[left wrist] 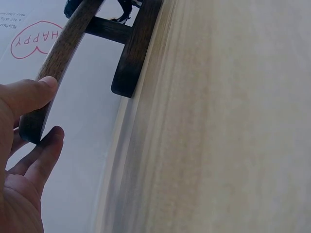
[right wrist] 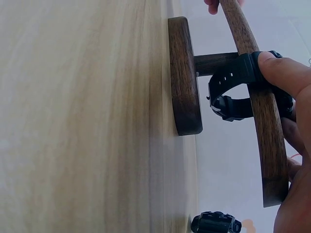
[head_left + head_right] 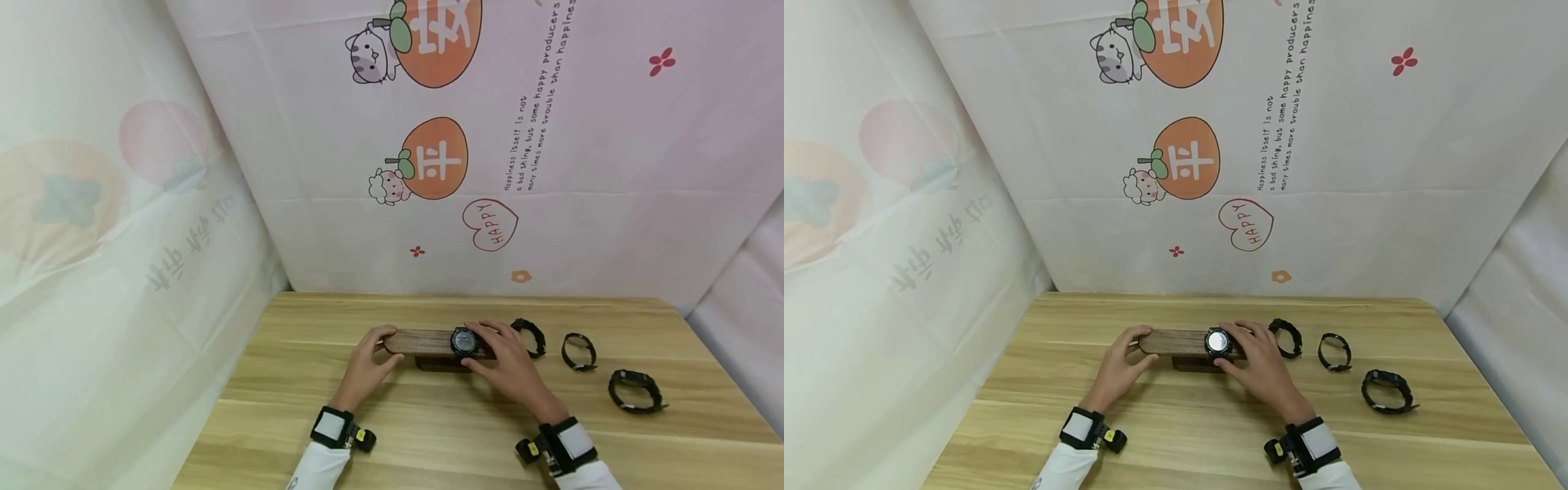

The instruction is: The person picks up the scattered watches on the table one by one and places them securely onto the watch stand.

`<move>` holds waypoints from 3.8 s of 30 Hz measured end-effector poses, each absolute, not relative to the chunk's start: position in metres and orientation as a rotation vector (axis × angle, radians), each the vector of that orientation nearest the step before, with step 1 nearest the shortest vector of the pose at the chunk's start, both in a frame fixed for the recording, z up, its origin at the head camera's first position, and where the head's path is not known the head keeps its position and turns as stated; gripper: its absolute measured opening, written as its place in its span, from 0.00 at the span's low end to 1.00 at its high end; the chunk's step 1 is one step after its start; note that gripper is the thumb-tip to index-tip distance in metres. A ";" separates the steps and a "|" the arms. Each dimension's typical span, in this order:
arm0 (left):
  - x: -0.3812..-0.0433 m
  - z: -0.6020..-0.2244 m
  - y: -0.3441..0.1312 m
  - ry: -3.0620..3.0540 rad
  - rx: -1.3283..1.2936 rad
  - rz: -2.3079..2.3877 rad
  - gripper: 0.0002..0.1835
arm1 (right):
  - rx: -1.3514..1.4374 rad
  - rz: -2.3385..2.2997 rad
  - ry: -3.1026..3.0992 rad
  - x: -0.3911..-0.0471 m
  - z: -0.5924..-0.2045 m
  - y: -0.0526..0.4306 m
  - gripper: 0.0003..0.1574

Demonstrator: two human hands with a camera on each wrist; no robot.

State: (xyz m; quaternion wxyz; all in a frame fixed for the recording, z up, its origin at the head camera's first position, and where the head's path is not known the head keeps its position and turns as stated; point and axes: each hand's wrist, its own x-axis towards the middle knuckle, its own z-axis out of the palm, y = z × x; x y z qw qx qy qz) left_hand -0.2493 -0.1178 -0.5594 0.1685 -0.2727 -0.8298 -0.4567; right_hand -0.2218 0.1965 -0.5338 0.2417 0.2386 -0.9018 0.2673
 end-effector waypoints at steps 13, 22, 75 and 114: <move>-0.247 -0.556 -0.118 -2.367 -0.779 -1.300 0.30 | 0.653 0.727 -2.495 -0.220 -0.533 0.202 0.45; -0.248 -0.556 -0.118 -2.358 -0.787 -1.291 0.30 | 0.618 0.754 -2.498 -0.213 -0.530 0.219 0.43; -0.251 -0.558 -0.119 -2.352 -0.773 -1.334 0.30 | 0.442 0.525 -2.679 -0.238 -0.553 0.292 0.56; -0.231 -0.532 -0.108 -2.238 -0.758 -1.384 0.29 | 0.289 0.543 -2.858 -0.254 -0.546 0.282 0.43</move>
